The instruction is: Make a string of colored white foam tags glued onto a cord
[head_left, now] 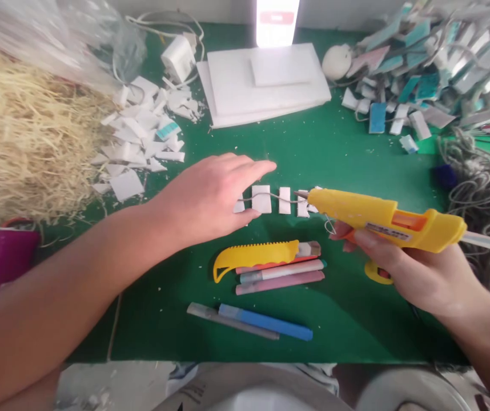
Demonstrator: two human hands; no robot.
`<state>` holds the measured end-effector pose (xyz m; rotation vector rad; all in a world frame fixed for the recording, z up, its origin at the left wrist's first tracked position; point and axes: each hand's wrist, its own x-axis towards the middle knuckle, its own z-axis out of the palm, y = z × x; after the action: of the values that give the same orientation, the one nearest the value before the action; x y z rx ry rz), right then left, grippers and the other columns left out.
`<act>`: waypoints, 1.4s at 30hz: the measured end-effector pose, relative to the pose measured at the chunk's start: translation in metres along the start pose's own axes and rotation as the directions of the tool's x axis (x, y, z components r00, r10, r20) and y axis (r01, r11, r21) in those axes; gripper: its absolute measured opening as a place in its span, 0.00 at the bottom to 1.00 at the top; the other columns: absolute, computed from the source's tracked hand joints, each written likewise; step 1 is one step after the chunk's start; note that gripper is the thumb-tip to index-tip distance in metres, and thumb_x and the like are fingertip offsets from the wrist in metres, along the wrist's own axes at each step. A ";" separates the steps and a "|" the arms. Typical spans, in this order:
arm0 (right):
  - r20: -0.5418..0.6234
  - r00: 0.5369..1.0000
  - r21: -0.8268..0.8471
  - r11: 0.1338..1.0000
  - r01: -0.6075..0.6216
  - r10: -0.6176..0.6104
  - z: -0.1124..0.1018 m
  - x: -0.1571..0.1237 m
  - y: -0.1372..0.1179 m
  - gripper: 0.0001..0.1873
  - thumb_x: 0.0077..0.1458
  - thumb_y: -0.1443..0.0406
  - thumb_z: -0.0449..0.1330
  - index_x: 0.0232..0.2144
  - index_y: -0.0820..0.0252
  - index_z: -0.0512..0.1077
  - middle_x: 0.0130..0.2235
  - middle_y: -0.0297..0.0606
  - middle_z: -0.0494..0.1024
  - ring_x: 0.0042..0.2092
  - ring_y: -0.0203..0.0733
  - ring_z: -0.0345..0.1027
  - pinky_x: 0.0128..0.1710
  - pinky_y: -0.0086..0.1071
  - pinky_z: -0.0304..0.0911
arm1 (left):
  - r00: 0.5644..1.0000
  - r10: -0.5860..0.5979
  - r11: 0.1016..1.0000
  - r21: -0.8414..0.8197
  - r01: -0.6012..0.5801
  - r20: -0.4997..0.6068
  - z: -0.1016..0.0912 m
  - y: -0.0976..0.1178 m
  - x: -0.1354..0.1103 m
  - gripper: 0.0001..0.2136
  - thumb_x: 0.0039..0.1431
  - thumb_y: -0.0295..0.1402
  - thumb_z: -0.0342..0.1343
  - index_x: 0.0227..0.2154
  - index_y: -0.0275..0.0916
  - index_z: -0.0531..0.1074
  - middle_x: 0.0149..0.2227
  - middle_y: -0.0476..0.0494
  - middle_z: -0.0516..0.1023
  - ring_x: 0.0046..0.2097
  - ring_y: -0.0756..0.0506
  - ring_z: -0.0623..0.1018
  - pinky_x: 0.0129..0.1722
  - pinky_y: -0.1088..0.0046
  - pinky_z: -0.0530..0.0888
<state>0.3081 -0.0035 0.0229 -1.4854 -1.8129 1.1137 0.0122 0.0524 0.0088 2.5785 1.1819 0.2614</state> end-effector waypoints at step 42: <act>-0.074 0.997 0.110 0.994 -0.008 0.016 0.000 -0.002 0.027 0.16 0.60 0.47 0.67 0.33 0.48 0.84 0.33 0.35 0.86 0.32 0.42 0.81 0.30 0.29 0.77 | 0.993 -0.120 0.937 0.329 0.114 -0.003 -0.028 0.018 -0.041 0.09 0.63 0.40 0.56 0.39 0.42 0.76 0.38 0.40 0.79 0.38 0.37 0.79 0.35 0.59 0.74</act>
<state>0.3222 -0.0043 -0.0001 -1.4564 -1.6668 1.1293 -0.0096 0.0153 0.0397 2.7647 1.4770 0.0151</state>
